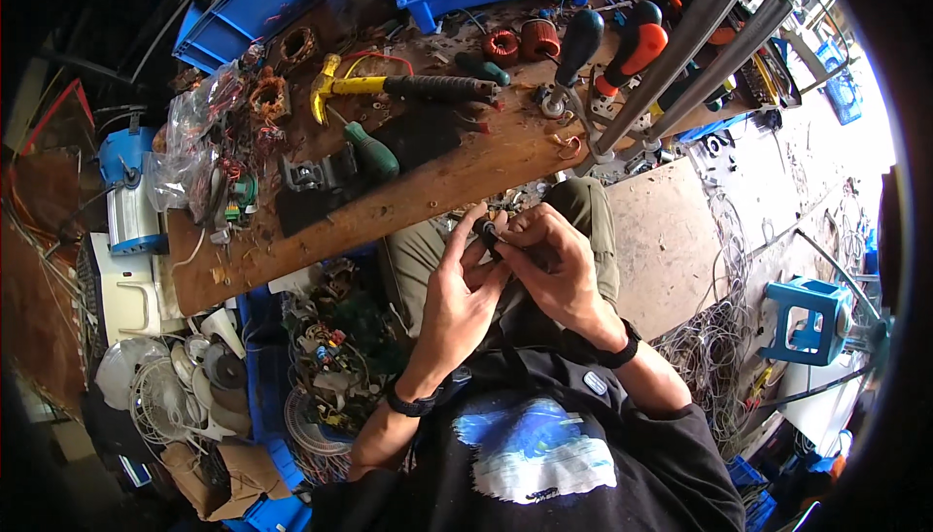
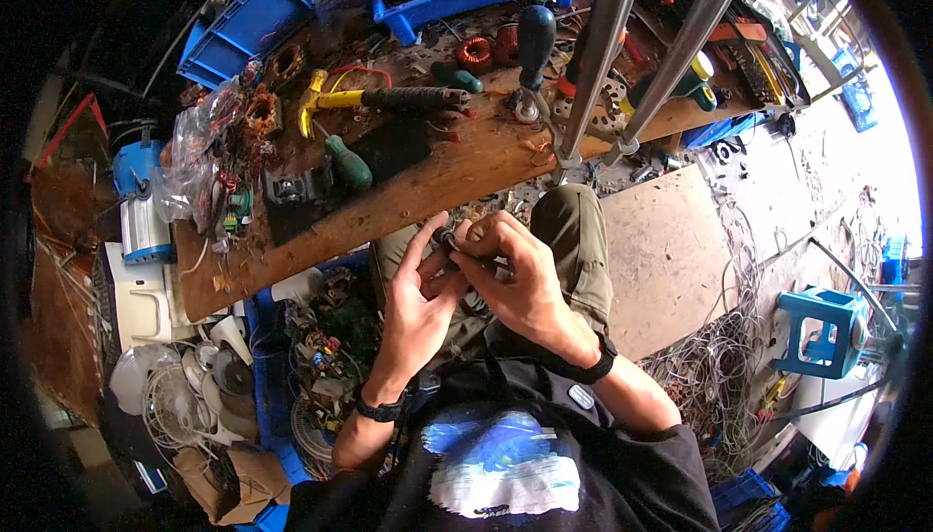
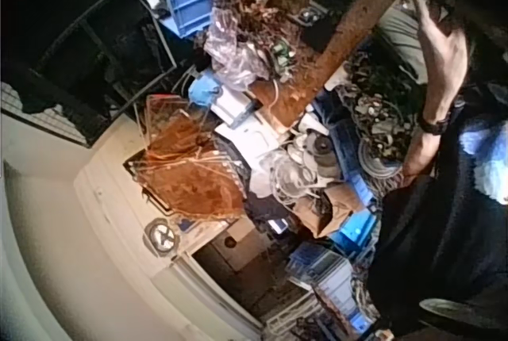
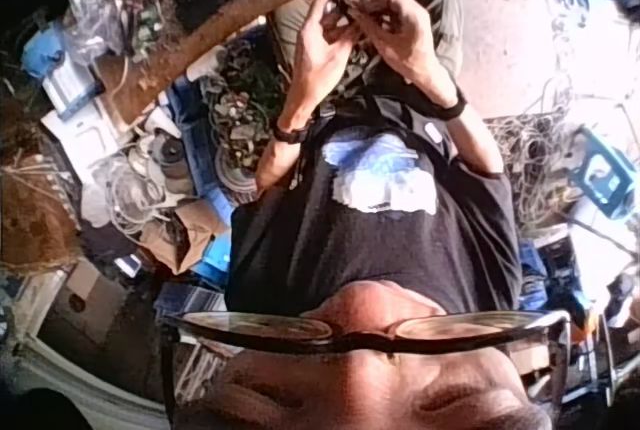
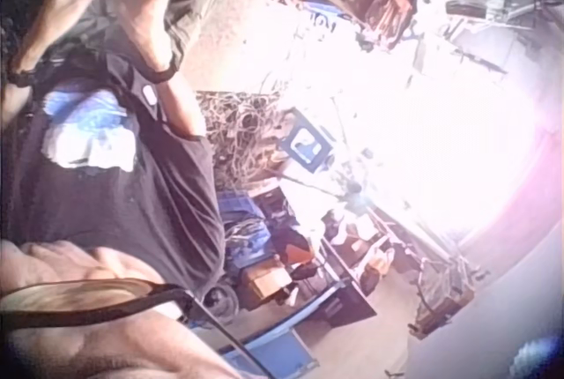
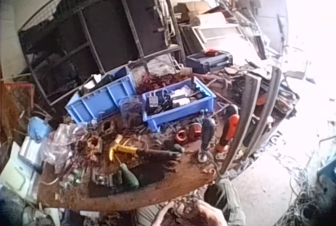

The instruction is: The person assembles a small metal component using a wrench and then attaches it to a larger black electronic device. They use a screwdriver to secure the assembly with screws, manipulating the parts and tools with both hands.

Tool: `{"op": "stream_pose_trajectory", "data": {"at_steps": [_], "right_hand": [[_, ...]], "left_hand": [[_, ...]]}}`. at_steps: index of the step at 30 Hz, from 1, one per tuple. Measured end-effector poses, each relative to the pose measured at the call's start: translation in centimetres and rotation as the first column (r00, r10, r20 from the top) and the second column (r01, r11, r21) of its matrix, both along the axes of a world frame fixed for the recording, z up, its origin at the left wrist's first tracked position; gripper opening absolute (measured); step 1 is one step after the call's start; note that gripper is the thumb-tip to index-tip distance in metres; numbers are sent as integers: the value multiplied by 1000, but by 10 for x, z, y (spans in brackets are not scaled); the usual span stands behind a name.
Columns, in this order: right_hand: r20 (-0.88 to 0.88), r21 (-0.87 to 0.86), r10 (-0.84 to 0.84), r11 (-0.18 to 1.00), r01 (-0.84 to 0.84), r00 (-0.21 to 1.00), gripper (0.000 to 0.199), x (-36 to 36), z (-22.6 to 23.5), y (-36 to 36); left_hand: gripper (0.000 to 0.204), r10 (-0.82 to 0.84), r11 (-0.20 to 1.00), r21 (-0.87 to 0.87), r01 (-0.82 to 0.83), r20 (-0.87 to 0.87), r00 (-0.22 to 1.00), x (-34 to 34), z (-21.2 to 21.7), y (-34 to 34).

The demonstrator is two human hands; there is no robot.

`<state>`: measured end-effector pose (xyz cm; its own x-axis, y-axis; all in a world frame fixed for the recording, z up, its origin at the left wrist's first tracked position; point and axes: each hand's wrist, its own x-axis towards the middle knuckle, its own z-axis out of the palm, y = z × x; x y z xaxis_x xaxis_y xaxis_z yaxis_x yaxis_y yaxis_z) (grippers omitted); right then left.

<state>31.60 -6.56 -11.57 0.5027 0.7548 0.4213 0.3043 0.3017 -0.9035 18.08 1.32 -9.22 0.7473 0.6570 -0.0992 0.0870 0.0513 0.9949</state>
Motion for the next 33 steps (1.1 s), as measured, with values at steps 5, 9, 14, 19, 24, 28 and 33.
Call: {"op": "stream_pose_trajectory", "data": {"at_steps": [5,9,14,19,24,28,33], "right_hand": [[69,-30,26,999,-24,997,20,-1,1,-3],[125,-58,108,993,-102,986,19,9,0,-7],[114,-123,337,938,-323,935,16,20,-1,-17],[107,-157,429,898,-411,897,14,15,4,-26],[204,-215,75,976,-30,976,16,11,17,-18],[174,-197,-172,959,205,970,19,12,31,2],[444,-72,-146,978,198,884,22,23,29,41]], "left_hand": [[64,-2,989,144,16,-96,995,-6,1,-1],[63,-96,992,70,107,-142,985,-15,6,8],[66,-288,949,32,313,-318,903,-33,12,27],[58,-490,870,-111,480,-289,822,-53,10,41],[37,-283,864,-444,238,-36,958,-64,-2,37],[31,-164,889,-407,210,145,976,-80,-14,34],[23,-68,897,-398,191,303,950,-102,-22,32]]}}
